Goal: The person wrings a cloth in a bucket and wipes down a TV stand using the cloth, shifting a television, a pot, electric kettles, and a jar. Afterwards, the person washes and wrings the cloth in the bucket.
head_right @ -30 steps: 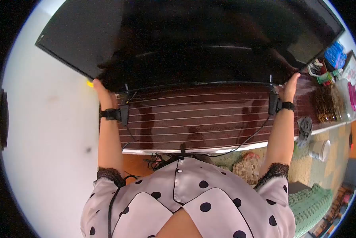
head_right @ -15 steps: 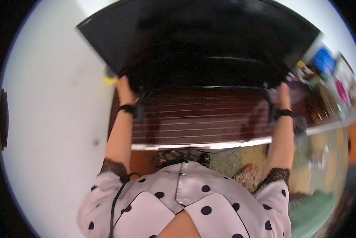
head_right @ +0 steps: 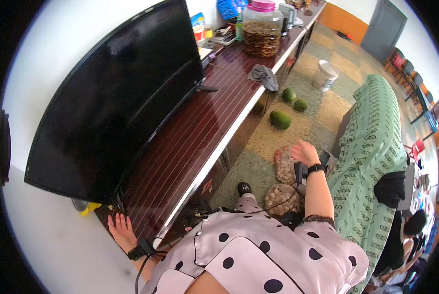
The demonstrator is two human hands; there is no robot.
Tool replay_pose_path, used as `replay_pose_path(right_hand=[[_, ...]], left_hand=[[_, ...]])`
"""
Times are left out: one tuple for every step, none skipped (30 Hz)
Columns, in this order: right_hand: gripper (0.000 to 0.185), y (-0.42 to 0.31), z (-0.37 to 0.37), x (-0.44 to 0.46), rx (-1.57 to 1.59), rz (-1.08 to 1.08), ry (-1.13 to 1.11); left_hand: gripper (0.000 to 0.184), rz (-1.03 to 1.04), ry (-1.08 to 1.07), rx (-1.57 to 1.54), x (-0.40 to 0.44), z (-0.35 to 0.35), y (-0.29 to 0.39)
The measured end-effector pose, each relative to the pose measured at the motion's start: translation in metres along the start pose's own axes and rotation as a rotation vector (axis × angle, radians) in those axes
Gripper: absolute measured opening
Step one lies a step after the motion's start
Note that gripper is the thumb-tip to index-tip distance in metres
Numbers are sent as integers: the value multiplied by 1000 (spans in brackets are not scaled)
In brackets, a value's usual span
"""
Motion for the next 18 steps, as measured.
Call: replay_pose_path(right_hand=[[55, 15, -21, 3, 90, 18, 20], [55, 24, -30, 4, 100, 15, 31], [54, 30, -36, 2, 107, 38, 37], [53, 31, -43, 2, 115, 60, 43], [53, 29, -47, 5, 127, 58, 55], [53, 19, -36, 5, 110, 51, 64], [52, 10, -29, 9, 90, 47, 69], [54, 8, -29, 26, 92, 49, 9], [54, -4, -23, 31, 97, 50, 8], [53, -22, -9, 34, 12, 41, -22], [53, -39, 1, 44, -74, 30, -54], [52, -53, 6, 66, -88, 27, -89], [52, -64, 7, 84, -86, 31, -94], [50, -74, 8, 102, -154, 14, -123], [48, -82, 7, 120, -221, 0, -154], [42, -88, 3, 141, -218, -25, -165], [42, -94, -12, 153, -219, 3, -168], [40, -104, -12, 166, -195, 0, -146]], left_hand=[[53, -8, -34, 23, -1, 7, -4], [53, -15, -48, 24, -5, 20, -5], [51, -6, -105, 76, -10, 39, -4], [50, 3, -164, 126, -16, 58, -5], [50, -3, -180, 127, -21, 74, -8], [49, -14, -227, 161, -23, 92, -13], [49, -21, -271, 196, -27, 108, -17], [48, -33, -289, 155, -33, 123, -21], [48, -30, -292, 158, -36, 134, -29], [47, -49, -300, 189, -40, 145, -39], [46, -67, -306, 217, -45, 158, -50], [47, -55, -295, 234, -47, 175, -62], [47, -51, -293, 239, -49, 191, -72], [48, -59, -274, 249, -51, 205, -82], [48, -68, -253, 261, -55, 217, -92], [48, -69, -276, 238, -58, 236, -100], [48, -79, -264, 262, -69, 254, -105], [47, -82, -305, 262, -68, 275, -111]])
Point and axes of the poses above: each hand's wrist, its own x-axis towards the middle knuckle, its own z-axis out of the palm, y = z × x, the point moved 4 cm from there along x, towards the middle knuckle, and after that the axes turned 4 degrees about z, right-handed, at the moved point
